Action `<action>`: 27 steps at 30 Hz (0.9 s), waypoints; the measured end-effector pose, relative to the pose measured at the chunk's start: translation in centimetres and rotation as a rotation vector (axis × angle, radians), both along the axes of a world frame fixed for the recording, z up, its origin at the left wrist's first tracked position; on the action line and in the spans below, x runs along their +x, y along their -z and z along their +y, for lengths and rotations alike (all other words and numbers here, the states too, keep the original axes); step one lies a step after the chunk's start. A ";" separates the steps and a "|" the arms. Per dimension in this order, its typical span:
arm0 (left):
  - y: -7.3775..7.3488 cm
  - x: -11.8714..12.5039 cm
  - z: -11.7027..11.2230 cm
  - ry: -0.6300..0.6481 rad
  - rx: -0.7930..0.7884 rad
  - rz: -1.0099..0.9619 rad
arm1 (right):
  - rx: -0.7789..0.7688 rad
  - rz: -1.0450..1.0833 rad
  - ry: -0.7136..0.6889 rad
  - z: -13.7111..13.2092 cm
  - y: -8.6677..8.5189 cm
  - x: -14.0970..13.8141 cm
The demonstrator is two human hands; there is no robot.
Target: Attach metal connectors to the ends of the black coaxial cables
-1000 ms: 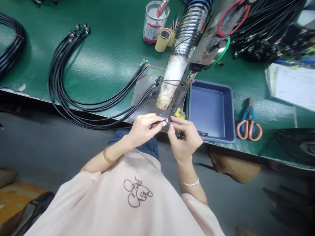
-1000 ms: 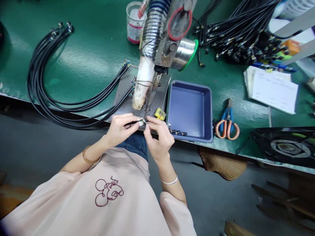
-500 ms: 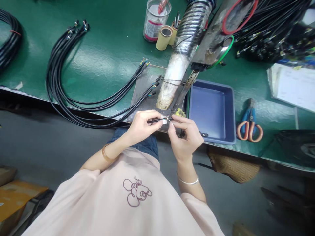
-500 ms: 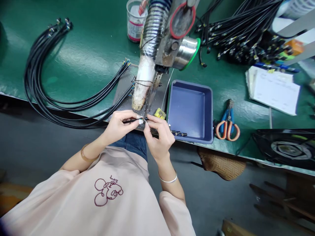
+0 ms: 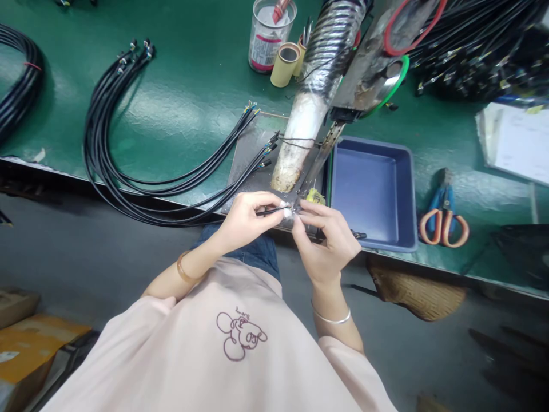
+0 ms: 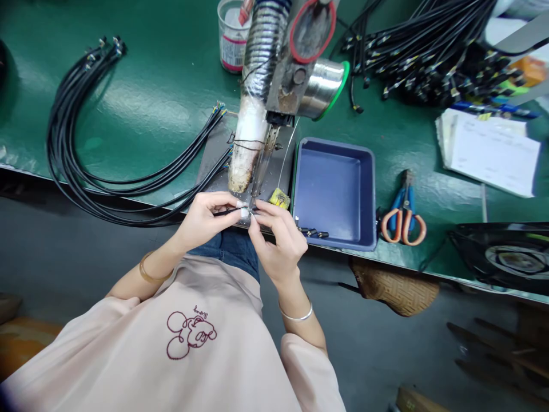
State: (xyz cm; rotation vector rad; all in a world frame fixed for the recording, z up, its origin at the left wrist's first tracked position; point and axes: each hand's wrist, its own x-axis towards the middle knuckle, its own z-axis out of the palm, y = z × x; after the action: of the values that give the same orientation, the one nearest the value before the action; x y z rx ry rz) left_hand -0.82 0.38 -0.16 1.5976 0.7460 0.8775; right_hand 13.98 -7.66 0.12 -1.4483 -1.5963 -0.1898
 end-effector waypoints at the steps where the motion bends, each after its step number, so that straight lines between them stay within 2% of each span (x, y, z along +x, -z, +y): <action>1: 0.1 0.0 0.0 0.007 -0.019 -0.002 | -0.004 0.000 -0.004 -0.1 0.0 0.0; 5: 0.3 -0.2 0.0 0.031 -0.067 0.012 | -0.019 0.003 -0.021 -0.2 0.2 0.0; 13: 0.3 -0.2 -0.1 0.033 -0.041 0.046 | -0.024 0.032 -0.046 -0.3 0.2 0.1; 15: 0.2 -0.3 -0.3 0.075 -0.082 0.047 | -0.043 0.038 -0.056 -0.6 0.2 0.2; 17: -0.2 -0.8 -0.6 0.176 -0.138 0.038 | -0.074 0.098 -0.064 -1.0 0.3 0.4; 19: -1.0 -1.8 -0.6 0.275 -0.192 0.004 | -0.084 0.208 -0.061 -1.6 0.3 0.7; 20: -1.6 -2.4 -0.4 0.283 -0.208 -0.032 | -0.076 0.265 -0.057 -1.9 0.2 1.0; 21: -2.3 -3.1 0.1 0.241 -0.214 -0.088 | -0.061 0.307 -0.064 -2.2 0.1 1.2; 23: -3.6 -4.5 2.0 0.034 -0.174 -0.251 | 0.002 0.322 -0.108 -3.1 -0.5 1.7; 25: -4.8 -5.4 5.0 -0.183 -0.085 -0.435 | 0.086 0.284 -0.181 -4.1 -1.3 2.2; 27: -5.3 -5.4 8.5 -0.351 0.018 -0.504 | 0.160 0.247 -0.234 -5.4 -2.0 2.5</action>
State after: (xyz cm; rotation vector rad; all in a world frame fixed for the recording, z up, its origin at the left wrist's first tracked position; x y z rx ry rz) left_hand -6.18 8.93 5.12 1.1971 0.6595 1.4760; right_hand 16.46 -13.07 2.13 -1.1063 -1.4959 -0.0015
